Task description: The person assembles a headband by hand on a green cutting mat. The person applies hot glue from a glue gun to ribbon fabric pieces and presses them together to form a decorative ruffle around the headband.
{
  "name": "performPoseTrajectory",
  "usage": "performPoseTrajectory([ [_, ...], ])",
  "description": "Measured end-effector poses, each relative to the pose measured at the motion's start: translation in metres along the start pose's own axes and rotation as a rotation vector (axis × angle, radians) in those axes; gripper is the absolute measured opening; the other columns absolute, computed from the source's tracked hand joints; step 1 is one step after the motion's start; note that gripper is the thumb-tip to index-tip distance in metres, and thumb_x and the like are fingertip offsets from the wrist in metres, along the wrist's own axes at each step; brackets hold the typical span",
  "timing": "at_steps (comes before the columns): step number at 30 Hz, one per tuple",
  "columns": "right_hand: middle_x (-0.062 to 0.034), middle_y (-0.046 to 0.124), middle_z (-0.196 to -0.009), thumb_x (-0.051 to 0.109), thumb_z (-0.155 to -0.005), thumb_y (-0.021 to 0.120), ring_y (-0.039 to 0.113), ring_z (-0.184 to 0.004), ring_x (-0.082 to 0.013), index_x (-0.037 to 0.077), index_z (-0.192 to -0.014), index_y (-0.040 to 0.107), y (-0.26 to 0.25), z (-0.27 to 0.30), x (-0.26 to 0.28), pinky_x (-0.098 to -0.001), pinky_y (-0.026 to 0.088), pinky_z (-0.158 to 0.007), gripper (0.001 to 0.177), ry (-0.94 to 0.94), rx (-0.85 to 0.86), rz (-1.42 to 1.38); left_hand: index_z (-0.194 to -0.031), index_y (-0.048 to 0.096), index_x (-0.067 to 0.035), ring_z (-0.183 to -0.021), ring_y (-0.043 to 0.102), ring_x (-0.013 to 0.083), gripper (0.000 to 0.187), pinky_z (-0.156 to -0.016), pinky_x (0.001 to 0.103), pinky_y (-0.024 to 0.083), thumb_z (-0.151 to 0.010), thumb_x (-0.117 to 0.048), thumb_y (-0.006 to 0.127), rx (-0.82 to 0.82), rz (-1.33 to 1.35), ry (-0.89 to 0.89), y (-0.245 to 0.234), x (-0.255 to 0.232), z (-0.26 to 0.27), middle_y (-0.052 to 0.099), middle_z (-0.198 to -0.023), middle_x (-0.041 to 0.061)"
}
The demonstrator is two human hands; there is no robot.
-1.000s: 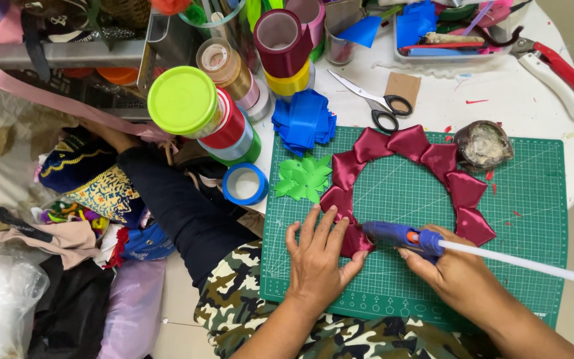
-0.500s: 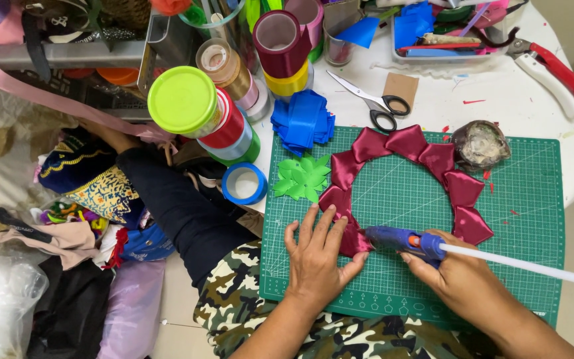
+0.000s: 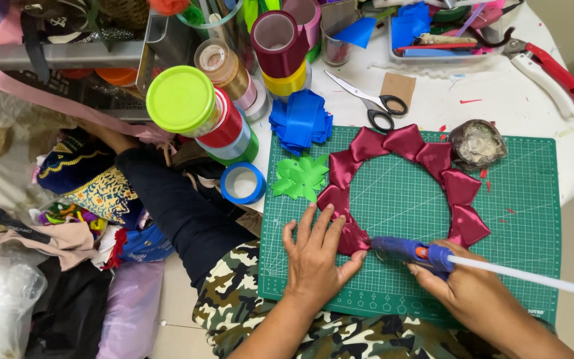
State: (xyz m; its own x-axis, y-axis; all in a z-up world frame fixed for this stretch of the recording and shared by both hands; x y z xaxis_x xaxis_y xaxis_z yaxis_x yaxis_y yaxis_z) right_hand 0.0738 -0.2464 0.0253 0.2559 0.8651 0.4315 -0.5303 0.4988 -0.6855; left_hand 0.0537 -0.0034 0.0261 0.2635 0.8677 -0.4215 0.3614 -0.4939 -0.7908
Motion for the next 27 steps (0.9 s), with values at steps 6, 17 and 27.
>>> performPoseTrajectory([
  [6,0.0005,0.072,-0.087,0.042,-0.087,0.073,0.069,-0.071,-0.0172,0.021,-0.101,0.075,0.000,0.003,-0.008,-0.0295,0.047,-0.066,0.024,-0.012,0.018,0.002,-0.125,0.069,-0.010,-0.138,0.052,0.0354,0.057,-0.106,0.057,0.032,-0.087,-0.052,0.073,-0.001,-0.003,-0.004,0.001,0.000,0.001,0.066,-0.138,0.011],
  [17,0.0002,0.074,-0.101,0.043,-0.087,0.071,0.073,-0.081,-0.0183,0.023,-0.115,0.075,-0.008,0.003,0.007,-0.0298,0.050,-0.072,0.034,0.011,0.009,0.015,-0.125,0.069,-0.010,-0.138,0.052,0.0359,0.059,-0.105,0.057,0.033,-0.086,-0.054,0.073,-0.001,-0.017,0.005,0.002,0.001,0.002,0.065,-0.138,0.011],
  [27,-0.0017,0.075,-0.099,0.045,-0.088,0.069,0.073,-0.090,-0.0191,0.025,-0.115,0.073,-0.009,-0.010,0.027,-0.0292,0.051,-0.078,0.034,-0.047,-0.013,0.048,-0.126,0.069,-0.010,-0.139,0.051,0.0368,0.060,-0.105,0.058,0.032,-0.084,-0.052,0.075,0.010,0.003,-0.001,0.004,0.002,0.003,0.065,-0.140,0.012],
])
Point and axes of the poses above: each hand's wrist, its own z-axis away from the middle knuckle, its own y-axis out of the palm, x = y × z, the point moved 6 cm from there along -z, towards the middle knuckle
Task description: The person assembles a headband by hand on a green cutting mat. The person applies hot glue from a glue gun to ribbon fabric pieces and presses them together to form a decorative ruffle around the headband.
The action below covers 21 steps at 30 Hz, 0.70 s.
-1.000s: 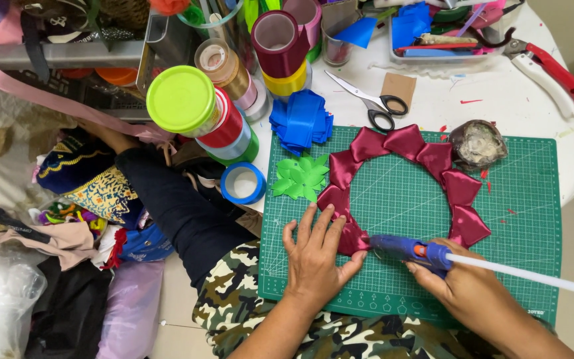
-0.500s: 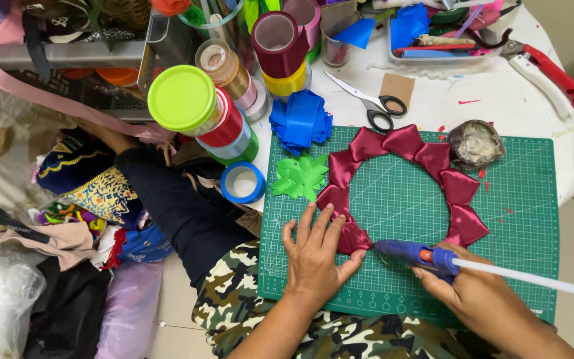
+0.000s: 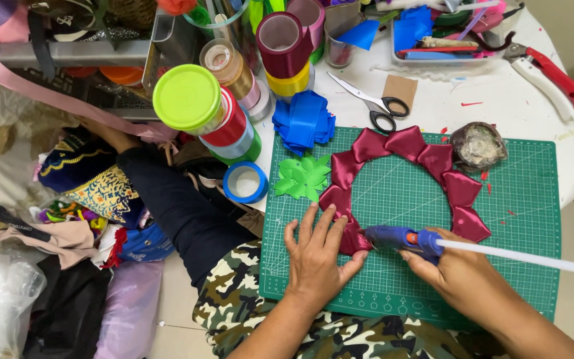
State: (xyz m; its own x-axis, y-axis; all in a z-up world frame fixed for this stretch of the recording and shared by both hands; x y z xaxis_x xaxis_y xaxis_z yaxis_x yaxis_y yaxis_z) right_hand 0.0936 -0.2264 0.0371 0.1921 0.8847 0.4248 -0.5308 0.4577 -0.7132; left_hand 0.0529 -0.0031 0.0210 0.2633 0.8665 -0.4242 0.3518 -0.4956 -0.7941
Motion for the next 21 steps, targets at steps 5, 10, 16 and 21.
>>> performPoseTrajectory([
  [5,-0.0030,0.074,-0.099,0.045,-0.090,0.066,0.072,-0.083,-0.0209,0.022,-0.115,0.073,-0.002,-0.004,0.011,-0.0313,0.051,-0.074,0.035,0.027,0.032,-0.013,-0.125,0.069,-0.009,-0.138,0.051,0.0372,0.060,-0.105,0.058,0.033,-0.084,-0.051,0.077,-0.002,0.000,0.008,-0.001,0.000,-0.001,0.065,-0.139,0.013],
  [10,-0.0002,0.075,-0.108,0.043,-0.089,0.066,0.074,-0.091,-0.0208,0.019,-0.113,0.076,0.000,-0.012,0.013,-0.0328,0.053,-0.078,0.036,-0.103,-0.016,-0.033,-0.126,0.069,-0.009,-0.139,0.051,0.0369,0.060,-0.105,0.057,0.032,-0.084,-0.051,0.076,0.004,-0.005,0.003,-0.001,0.000,-0.001,0.065,-0.140,0.012],
  [16,-0.0022,0.074,-0.097,0.043,-0.090,0.066,0.072,-0.081,-0.0228,0.017,-0.104,0.077,0.002,-0.018,0.012,-0.0346,0.049,-0.071,0.031,-0.081,-0.035,-0.042,-0.125,0.069,-0.009,-0.139,0.051,0.0372,0.060,-0.105,0.058,0.033,-0.083,-0.050,0.077,0.011,0.003,0.004,-0.001,0.000,-0.001,0.064,-0.140,0.013],
  [21,-0.0032,0.074,-0.109,0.043,-0.090,0.066,0.074,-0.093,-0.0234,0.016,-0.111,0.077,0.001,-0.017,0.016,-0.0343,0.053,-0.080,0.036,-0.108,-0.038,-0.077,-0.126,0.069,-0.009,-0.139,0.051,0.0371,0.061,-0.104,0.058,0.033,-0.083,-0.051,0.077,0.008,-0.003,0.004,0.000,0.000,-0.001,0.064,-0.140,0.012],
])
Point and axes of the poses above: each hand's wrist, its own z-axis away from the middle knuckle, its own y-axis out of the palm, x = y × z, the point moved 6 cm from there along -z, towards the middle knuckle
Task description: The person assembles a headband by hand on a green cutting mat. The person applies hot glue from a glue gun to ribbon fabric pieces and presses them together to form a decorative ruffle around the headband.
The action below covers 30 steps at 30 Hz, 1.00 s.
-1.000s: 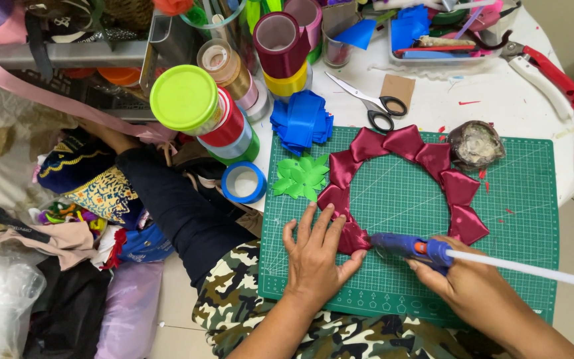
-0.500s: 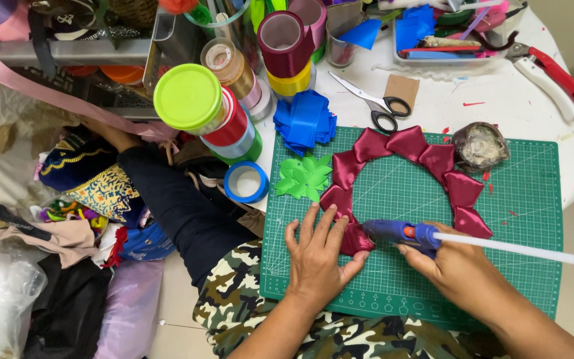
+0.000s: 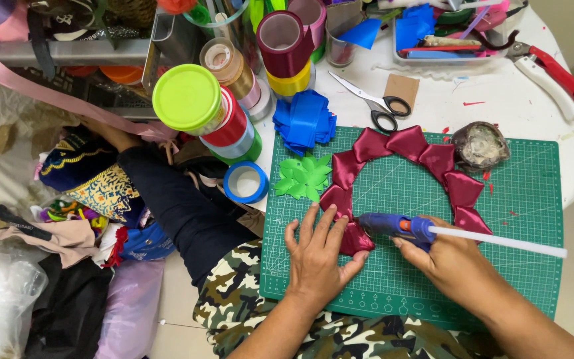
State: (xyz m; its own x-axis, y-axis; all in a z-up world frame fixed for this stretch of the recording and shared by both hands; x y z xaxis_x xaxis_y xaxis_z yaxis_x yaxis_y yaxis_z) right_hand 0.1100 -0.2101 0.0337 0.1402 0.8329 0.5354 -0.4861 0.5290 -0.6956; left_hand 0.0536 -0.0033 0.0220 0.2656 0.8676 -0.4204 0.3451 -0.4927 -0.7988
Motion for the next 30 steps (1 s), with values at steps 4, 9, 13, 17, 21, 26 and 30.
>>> performPoseTrajectory([
  [4,-0.0034,0.076,-0.094,0.045,-0.089,0.067,0.072,-0.082,-0.0227,0.022,-0.111,0.073,-0.010,0.006,0.001,-0.0333,0.050,-0.071,0.032,0.053,0.007,0.064,-0.126,0.069,-0.010,-0.139,0.050,0.0371,0.060,-0.105,0.058,0.033,-0.084,-0.051,0.076,-0.002,-0.005,0.001,0.000,0.000,0.001,0.064,-0.140,0.012],
  [9,-0.0126,0.071,-0.065,0.040,-0.094,0.067,0.062,-0.054,-0.0240,0.015,-0.111,0.078,-0.029,0.018,-0.018,-0.0343,0.047,-0.050,0.033,0.300,-0.011,-0.042,-0.123,0.070,-0.009,-0.139,0.050,0.0364,0.058,-0.105,0.059,0.033,-0.084,-0.052,0.076,-0.006,0.008,-0.004,-0.001,0.000,0.000,0.066,-0.138,0.012],
  [13,-0.0205,0.069,-0.075,0.017,-0.098,0.070,0.061,-0.061,-0.0296,-0.001,-0.109,0.073,-0.059,0.004,-0.066,-0.0401,0.050,-0.050,0.021,0.160,-0.262,-0.394,-0.123,0.071,-0.010,-0.141,0.048,0.0357,0.059,-0.107,0.059,0.031,-0.084,-0.053,0.076,-0.020,-0.018,0.002,0.000,0.001,0.002,0.066,-0.139,0.012],
  [17,-0.0127,0.069,-0.084,0.011,-0.115,0.063,0.065,-0.076,-0.0213,-0.002,-0.107,0.071,-0.101,-0.018,-0.103,-0.0349,0.051,-0.072,0.018,-0.152,-0.640,-0.355,-0.124,0.070,-0.010,-0.141,0.048,0.0356,0.059,-0.107,0.061,0.031,-0.084,-0.053,0.076,-0.036,-0.018,0.017,-0.003,0.005,0.004,0.066,-0.139,0.012],
  [21,-0.0108,0.073,-0.094,0.019,-0.116,0.068,0.069,-0.089,-0.0222,0.002,-0.108,0.076,-0.110,-0.059,-0.155,-0.0369,0.053,-0.081,0.020,-0.184,-0.739,-0.226,-0.124,0.071,-0.012,-0.140,0.050,0.0344,0.053,-0.108,0.055,0.029,-0.089,-0.052,0.073,-0.079,-0.037,0.075,-0.014,0.000,0.001,0.065,-0.140,0.010],
  [26,-0.0165,0.075,-0.106,0.031,-0.105,0.069,0.065,-0.102,-0.0255,0.001,-0.116,0.076,-0.098,-0.086,-0.169,-0.0389,0.048,-0.089,0.033,-0.139,-0.666,-0.195,-0.129,0.068,-0.016,-0.139,0.051,0.0317,0.053,-0.110,0.055,0.029,-0.089,-0.050,0.074,-0.199,-0.047,0.133,-0.038,-0.005,-0.010,0.063,-0.144,0.007],
  [30,-0.0079,0.064,-0.080,0.035,-0.099,0.075,0.053,-0.080,-0.0186,0.001,-0.093,0.073,-0.092,-0.081,-0.165,-0.0367,0.044,-0.074,0.034,-0.042,-0.595,-0.248,-0.127,0.068,-0.018,-0.133,0.055,0.0295,0.050,-0.106,0.050,0.030,-0.087,-0.047,0.078,-0.336,-0.148,0.144,-0.075,0.003,-0.043,0.066,-0.137,0.003],
])
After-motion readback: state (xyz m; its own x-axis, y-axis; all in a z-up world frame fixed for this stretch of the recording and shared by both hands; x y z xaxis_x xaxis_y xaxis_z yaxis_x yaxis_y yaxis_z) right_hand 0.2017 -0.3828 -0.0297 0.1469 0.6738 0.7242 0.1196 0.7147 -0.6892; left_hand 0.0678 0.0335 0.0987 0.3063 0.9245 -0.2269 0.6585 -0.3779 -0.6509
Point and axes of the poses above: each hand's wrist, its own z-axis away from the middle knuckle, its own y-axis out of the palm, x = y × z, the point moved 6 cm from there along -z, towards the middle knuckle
